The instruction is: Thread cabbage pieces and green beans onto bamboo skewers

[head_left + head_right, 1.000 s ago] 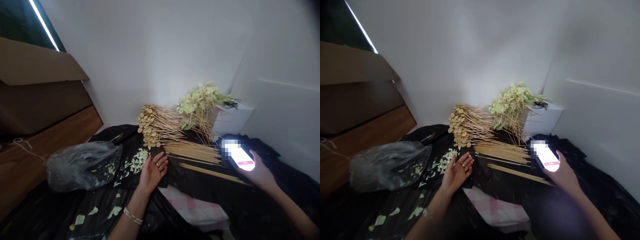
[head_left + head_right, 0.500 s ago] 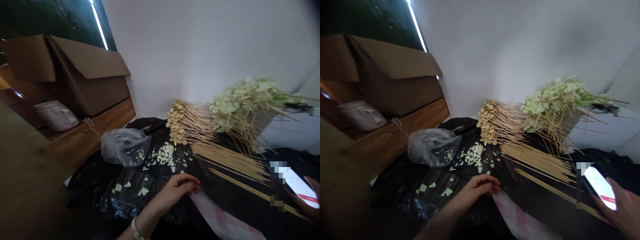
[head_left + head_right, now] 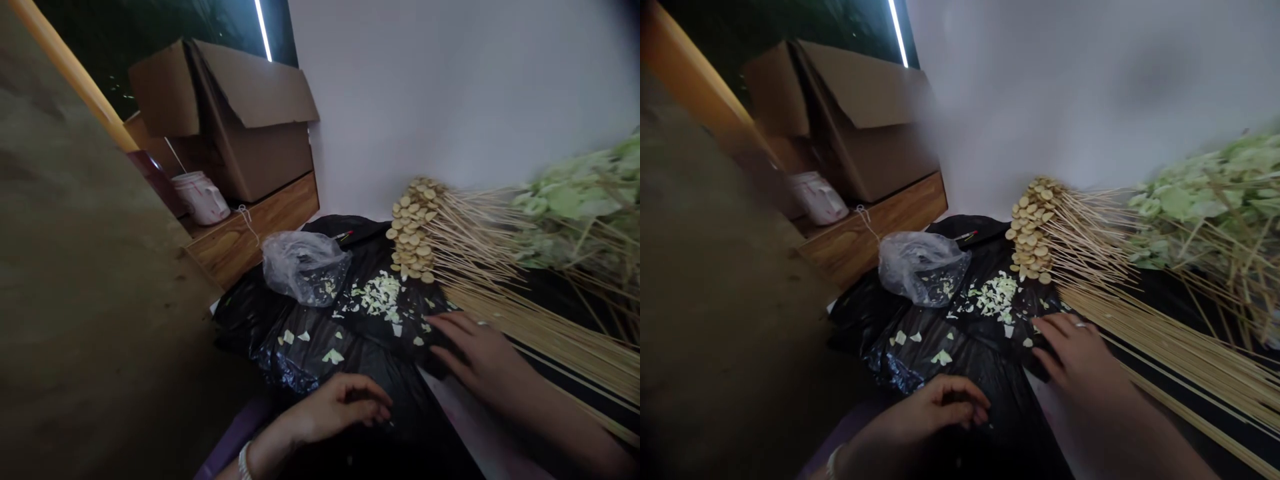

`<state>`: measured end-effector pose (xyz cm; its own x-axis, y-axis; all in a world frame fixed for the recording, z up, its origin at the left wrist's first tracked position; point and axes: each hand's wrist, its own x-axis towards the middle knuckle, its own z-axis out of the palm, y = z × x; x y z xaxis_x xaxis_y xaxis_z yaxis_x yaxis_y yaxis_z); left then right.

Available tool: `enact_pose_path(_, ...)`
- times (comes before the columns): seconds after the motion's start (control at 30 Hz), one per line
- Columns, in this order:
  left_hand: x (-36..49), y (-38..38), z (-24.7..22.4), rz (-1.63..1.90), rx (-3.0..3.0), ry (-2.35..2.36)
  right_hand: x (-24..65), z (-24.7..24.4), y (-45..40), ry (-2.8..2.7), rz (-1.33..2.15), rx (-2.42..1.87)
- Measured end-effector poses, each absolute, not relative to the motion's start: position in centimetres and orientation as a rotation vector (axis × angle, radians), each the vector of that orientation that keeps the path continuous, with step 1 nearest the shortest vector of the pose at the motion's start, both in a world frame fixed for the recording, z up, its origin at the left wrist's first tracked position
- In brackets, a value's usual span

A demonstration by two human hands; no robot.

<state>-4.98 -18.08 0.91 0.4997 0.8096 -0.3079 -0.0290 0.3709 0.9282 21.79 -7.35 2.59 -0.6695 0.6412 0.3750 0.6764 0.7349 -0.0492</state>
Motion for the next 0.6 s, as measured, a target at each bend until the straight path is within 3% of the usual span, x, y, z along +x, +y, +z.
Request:
enact_pose_path(0.2,-8.4,-19.3,1.2,0.554,1.085,0.887,13.6,4.3,-9.2,-2.7,0.177,-0.805)
enact_pose_path(0.4,-17.2,-20.4,2.6,0.432,1.116,0.992,9.2,3.5,-11.1,-2.824,0.299,-0.591)
enact_pose_path(0.6,-27.1,-22.8,-1.9,0.412,0.952,1.301,7.9,0.6,-12.1,-2.859,0.267,-0.533)
